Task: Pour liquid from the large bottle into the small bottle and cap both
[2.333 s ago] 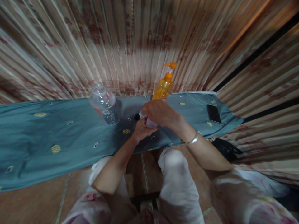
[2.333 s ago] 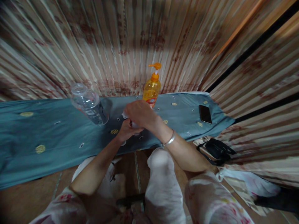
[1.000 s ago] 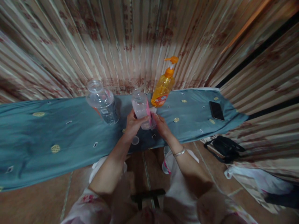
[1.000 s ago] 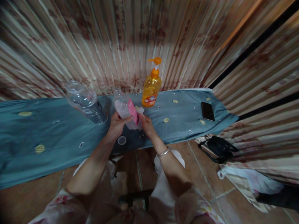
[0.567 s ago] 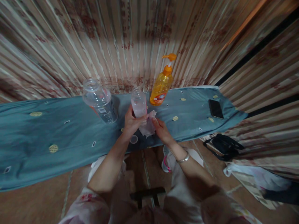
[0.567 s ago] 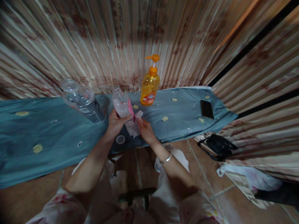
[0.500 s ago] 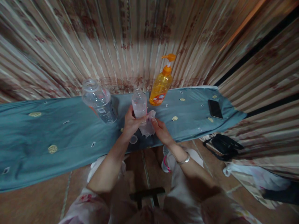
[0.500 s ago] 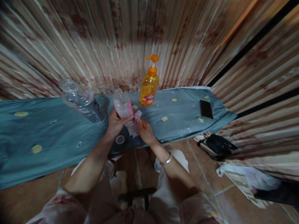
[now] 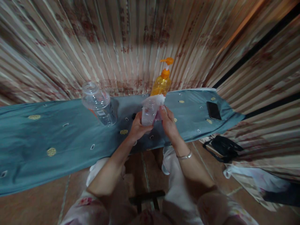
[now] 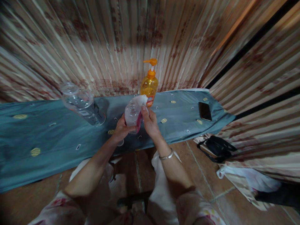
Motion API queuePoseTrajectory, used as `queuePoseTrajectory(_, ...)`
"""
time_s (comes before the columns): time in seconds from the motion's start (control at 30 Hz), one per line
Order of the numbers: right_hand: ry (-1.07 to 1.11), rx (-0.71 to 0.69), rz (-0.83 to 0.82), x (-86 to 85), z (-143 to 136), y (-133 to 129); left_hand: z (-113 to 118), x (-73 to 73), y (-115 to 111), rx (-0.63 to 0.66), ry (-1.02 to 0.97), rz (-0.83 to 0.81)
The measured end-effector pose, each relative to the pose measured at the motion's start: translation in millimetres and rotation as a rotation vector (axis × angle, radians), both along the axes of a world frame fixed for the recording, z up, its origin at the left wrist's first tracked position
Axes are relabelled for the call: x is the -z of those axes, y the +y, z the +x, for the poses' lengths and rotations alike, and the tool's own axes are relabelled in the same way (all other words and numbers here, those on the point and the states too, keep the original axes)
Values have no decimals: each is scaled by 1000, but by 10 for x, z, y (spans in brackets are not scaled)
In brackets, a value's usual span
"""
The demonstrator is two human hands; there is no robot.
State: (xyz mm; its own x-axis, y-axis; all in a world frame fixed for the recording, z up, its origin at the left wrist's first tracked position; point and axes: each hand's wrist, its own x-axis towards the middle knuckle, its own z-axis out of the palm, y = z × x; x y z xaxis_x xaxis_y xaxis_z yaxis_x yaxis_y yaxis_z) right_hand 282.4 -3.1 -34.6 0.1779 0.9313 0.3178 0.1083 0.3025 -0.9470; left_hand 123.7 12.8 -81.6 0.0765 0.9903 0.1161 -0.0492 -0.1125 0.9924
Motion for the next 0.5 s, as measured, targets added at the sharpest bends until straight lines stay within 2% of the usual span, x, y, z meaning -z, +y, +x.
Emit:
queuePoseTrajectory(0.2,108,-63,-82,76,38,222,-7,-42,-3,84,57,12)
queuePoseTrajectory(0.37,137,-65,-78,106,61,206,-1,4,15,114,43,-6)
queuePoseTrajectory(0.5,159,-37,-78,105,131,182,-63,34,68,83,8,-8)
